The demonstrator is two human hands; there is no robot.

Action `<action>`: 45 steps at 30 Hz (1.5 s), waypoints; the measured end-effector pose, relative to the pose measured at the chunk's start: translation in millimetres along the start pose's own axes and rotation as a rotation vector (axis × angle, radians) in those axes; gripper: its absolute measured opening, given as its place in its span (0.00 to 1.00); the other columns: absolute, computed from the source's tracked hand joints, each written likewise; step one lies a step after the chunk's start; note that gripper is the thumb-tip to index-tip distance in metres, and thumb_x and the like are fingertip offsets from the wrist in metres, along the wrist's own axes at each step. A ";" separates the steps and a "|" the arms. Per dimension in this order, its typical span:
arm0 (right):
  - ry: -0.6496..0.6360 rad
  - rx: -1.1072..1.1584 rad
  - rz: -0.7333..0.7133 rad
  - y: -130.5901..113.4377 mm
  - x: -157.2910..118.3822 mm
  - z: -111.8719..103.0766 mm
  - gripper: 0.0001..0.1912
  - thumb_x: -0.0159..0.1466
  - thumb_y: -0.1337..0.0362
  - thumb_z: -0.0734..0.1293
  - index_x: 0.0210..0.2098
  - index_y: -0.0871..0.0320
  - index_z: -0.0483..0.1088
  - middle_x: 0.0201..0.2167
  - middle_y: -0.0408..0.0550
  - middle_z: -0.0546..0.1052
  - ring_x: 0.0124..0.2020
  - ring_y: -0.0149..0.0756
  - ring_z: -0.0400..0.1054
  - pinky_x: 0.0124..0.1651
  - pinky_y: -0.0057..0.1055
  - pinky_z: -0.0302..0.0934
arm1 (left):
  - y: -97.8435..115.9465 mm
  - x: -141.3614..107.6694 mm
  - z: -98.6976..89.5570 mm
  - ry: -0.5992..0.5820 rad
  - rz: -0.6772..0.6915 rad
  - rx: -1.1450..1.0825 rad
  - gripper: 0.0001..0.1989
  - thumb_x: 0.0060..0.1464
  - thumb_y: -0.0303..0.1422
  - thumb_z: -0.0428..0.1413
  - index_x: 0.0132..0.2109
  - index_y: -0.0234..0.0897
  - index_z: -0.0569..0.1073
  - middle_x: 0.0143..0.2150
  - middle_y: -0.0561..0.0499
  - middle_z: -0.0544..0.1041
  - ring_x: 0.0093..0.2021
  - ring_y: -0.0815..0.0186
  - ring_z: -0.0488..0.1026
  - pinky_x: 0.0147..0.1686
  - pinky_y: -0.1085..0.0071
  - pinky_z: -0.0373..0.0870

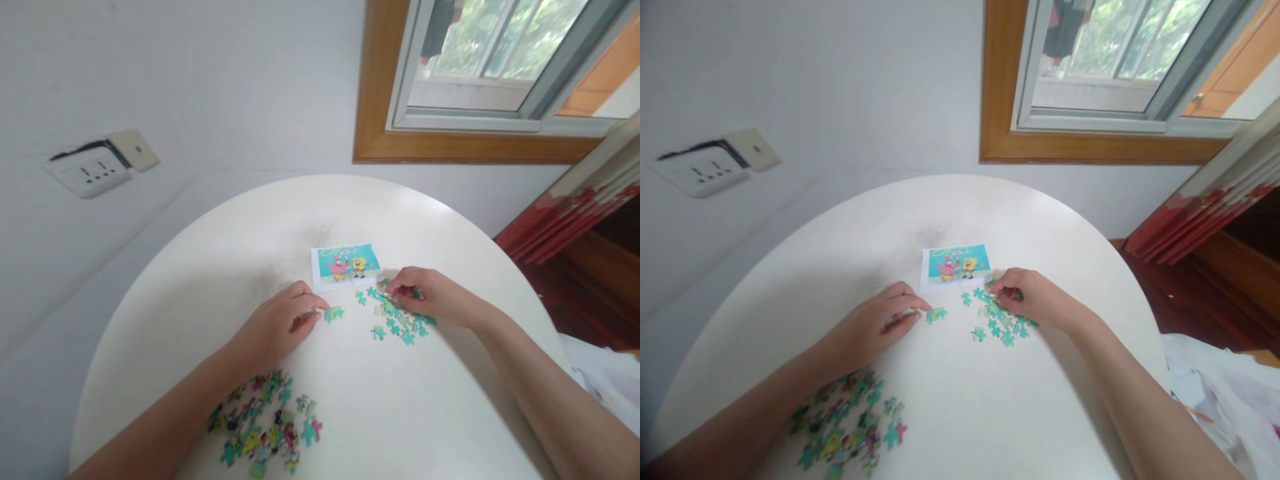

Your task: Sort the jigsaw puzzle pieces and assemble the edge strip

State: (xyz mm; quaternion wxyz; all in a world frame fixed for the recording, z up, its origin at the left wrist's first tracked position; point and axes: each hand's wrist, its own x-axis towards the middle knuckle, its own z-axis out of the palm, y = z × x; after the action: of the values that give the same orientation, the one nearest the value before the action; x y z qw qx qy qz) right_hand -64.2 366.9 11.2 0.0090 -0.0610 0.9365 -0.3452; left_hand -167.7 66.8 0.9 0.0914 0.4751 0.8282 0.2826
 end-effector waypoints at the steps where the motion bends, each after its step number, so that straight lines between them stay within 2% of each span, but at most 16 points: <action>1: -0.006 -0.009 -0.005 0.3 0.1 0.2 0.10 0.61 0.65 0.65 0.41 0.56 0.77 0.38 0.48 0.77 0.35 0.35 0.71 0.39 0.30 0.64 | -0.1 -0.4 0.2 -0.001 0.000 -0.003 0.12 0.61 0.28 0.50 0.48 0.42 0.74 0.41 0.52 0.70 0.34 0.69 0.68 0.34 0.73 0.63; 7: 0.028 -0.045 -0.003 -2.5 0.6 1.1 0.09 0.60 0.65 0.66 0.37 0.58 0.77 0.35 0.49 0.77 0.31 0.34 0.70 0.35 0.30 0.64 | 0.2 -1.3 0.1 -0.006 0.000 -0.008 0.11 0.62 0.29 0.49 0.48 0.41 0.74 0.41 0.52 0.70 0.32 0.70 0.67 0.33 0.73 0.63; 11: 0.078 0.028 0.049 -6.4 0.1 0.5 0.08 0.61 0.62 0.65 0.35 0.57 0.76 0.34 0.48 0.77 0.32 0.34 0.70 0.36 0.29 0.64 | 1.3 -1.3 0.0 0.000 -0.004 -0.011 0.11 0.62 0.29 0.49 0.48 0.41 0.74 0.41 0.52 0.70 0.31 0.70 0.67 0.33 0.73 0.63; 14: 0.100 0.139 0.072 -11.1 -0.2 1.3 0.12 0.64 0.59 0.62 0.41 0.56 0.76 0.31 0.45 0.77 0.30 0.32 0.68 0.33 0.28 0.62 | 1.3 -2.3 -0.1 0.004 0.001 -0.014 0.11 0.62 0.29 0.49 0.48 0.41 0.74 0.41 0.52 0.70 0.32 0.70 0.67 0.33 0.73 0.63; 17: 0.102 0.281 0.076 -18.6 0.5 5.4 0.17 0.65 0.56 0.62 0.47 0.56 0.76 0.34 0.46 0.78 0.30 0.32 0.67 0.31 0.28 0.60 | 0.3 -3.2 -0.1 0.001 0.003 -0.006 0.11 0.62 0.29 0.49 0.47 0.41 0.74 0.41 0.52 0.70 0.32 0.70 0.67 0.32 0.73 0.63; 19: 0.086 0.404 0.093 -23.6 2.0 9.7 0.17 0.64 0.55 0.64 0.45 0.57 0.77 0.36 0.48 0.79 0.31 0.33 0.68 0.31 0.28 0.60 | -0.8 -3.1 0.1 0.005 0.004 -0.010 0.11 0.62 0.29 0.49 0.47 0.41 0.74 0.41 0.52 0.69 0.31 0.70 0.67 0.32 0.73 0.63; 24: 0.060 0.700 0.184 -26.5 6.6 20.5 0.12 0.61 0.57 0.69 0.39 0.58 0.76 0.29 0.45 0.79 0.27 0.29 0.69 0.30 0.26 0.61 | -2.3 -1.1 0.9 0.007 0.006 -0.029 0.11 0.62 0.29 0.49 0.48 0.42 0.74 0.41 0.52 0.69 0.31 0.71 0.67 0.32 0.73 0.63; 26: 0.042 0.784 0.196 -25.4 7.7 23.7 0.11 0.60 0.59 0.70 0.39 0.57 0.75 0.30 0.44 0.80 0.28 0.29 0.71 0.33 0.26 0.63 | -2.1 -0.8 1.0 0.004 0.002 -0.028 0.12 0.61 0.29 0.49 0.47 0.42 0.74 0.41 0.52 0.70 0.31 0.70 0.67 0.32 0.73 0.63; 30: 0.010 0.907 0.201 -26.4 9.1 28.4 0.15 0.57 0.61 0.72 0.44 0.56 0.75 0.35 0.46 0.81 0.36 0.32 0.76 0.44 0.31 0.68 | -1.9 -1.3 0.9 0.000 0.001 -0.014 0.12 0.61 0.30 0.49 0.48 0.41 0.74 0.42 0.51 0.70 0.32 0.69 0.68 0.32 0.73 0.63; 33: 0.003 0.920 0.196 -29.8 9.9 31.3 0.15 0.57 0.62 0.72 0.44 0.56 0.75 0.34 0.46 0.82 0.38 0.34 0.76 0.48 0.34 0.68 | -1.9 -1.5 1.1 0.000 0.006 -0.001 0.12 0.61 0.30 0.49 0.48 0.41 0.75 0.42 0.51 0.70 0.33 0.69 0.69 0.32 0.73 0.63; 38: -0.005 0.883 0.196 -35.4 10.0 35.4 0.13 0.56 0.64 0.71 0.41 0.55 0.74 0.34 0.45 0.82 0.40 0.37 0.77 0.49 0.36 0.69 | -0.9 -1.6 1.1 0.001 0.007 -0.009 0.12 0.61 0.29 0.49 0.48 0.41 0.74 0.42 0.51 0.70 0.33 0.69 0.68 0.32 0.74 0.63; 41: 0.022 0.771 0.231 -37.7 10.2 36.5 0.11 0.54 0.63 0.71 0.38 0.54 0.72 0.34 0.44 0.81 0.39 0.38 0.77 0.44 0.35 0.71 | -0.1 -1.5 0.9 0.004 -0.002 -0.014 0.13 0.61 0.29 0.49 0.49 0.41 0.74 0.42 0.51 0.70 0.33 0.69 0.68 0.32 0.74 0.63; 45: 0.072 0.674 0.234 -40.8 11.7 37.4 0.08 0.55 0.61 0.70 0.33 0.56 0.69 0.28 0.43 0.78 0.32 0.36 0.76 0.34 0.30 0.69 | 0.6 -0.6 1.1 0.011 -0.003 -0.007 0.13 0.61 0.28 0.49 0.49 0.41 0.74 0.42 0.50 0.71 0.34 0.68 0.68 0.32 0.73 0.63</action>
State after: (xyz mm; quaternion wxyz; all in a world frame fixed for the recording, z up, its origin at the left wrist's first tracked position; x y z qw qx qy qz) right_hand -69.2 310.6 9.4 0.0349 0.0654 0.7703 -0.6334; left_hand -166.5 66.9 0.2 0.0892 0.4721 0.8284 0.2881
